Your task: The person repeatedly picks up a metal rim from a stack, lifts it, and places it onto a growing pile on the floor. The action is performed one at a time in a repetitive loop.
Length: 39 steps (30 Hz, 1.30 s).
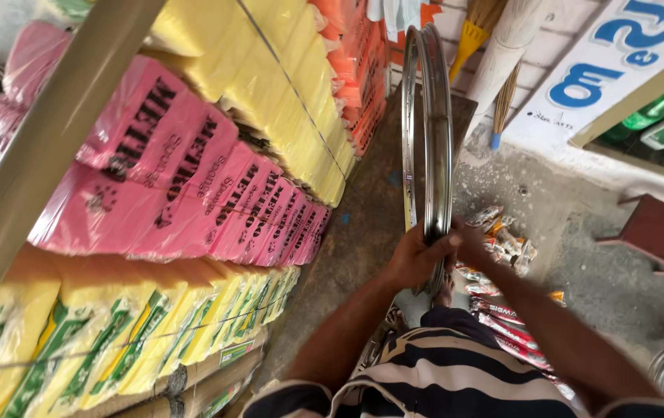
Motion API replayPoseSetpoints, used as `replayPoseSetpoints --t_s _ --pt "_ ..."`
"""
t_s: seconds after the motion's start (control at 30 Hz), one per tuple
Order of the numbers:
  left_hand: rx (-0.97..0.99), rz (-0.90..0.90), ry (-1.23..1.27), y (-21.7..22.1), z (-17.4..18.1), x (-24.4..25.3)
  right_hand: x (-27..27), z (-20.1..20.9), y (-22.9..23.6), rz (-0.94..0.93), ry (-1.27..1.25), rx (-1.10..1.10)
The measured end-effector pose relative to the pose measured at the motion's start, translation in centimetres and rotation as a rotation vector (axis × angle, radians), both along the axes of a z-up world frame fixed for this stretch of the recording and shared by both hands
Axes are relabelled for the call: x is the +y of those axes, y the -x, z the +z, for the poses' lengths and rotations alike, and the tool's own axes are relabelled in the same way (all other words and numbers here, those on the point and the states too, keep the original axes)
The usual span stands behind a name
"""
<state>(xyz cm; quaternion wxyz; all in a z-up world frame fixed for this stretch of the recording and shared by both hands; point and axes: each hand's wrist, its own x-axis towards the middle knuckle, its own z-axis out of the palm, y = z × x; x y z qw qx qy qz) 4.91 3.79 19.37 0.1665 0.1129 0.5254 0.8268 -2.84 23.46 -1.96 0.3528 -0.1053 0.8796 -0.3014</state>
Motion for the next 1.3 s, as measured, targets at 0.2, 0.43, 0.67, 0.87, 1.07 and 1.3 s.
replayPoseSetpoints --t_s 0.2,0.43,0.67,0.87,1.07,1.3 --pt "0.016 0.106 -0.023 1.1 -1.9 0.1 -2.4 0.3 -12.1 0.193 0.175 0.288" --pt "0.062 0.203 0.023 1.2 -1.6 0.1 -2.7 14.3 -9.6 -0.106 0.068 -0.118" --pt "0.044 0.242 0.036 0.7 -1.8 0.3 -3.3 10.4 -10.7 0.195 -0.036 0.225" --pt "0.040 0.243 -0.010 0.6 -1.2 0.4 -3.6 6.0 -12.0 0.207 -0.088 0.187" --pt "0.051 0.268 0.045 -0.3 -0.3 0.5 -0.4 13.7 -8.1 0.031 0.214 0.077" --pt "0.072 0.295 0.000 0.1 -1.1 0.8 -3.7 6.5 -12.6 0.157 0.035 0.205"
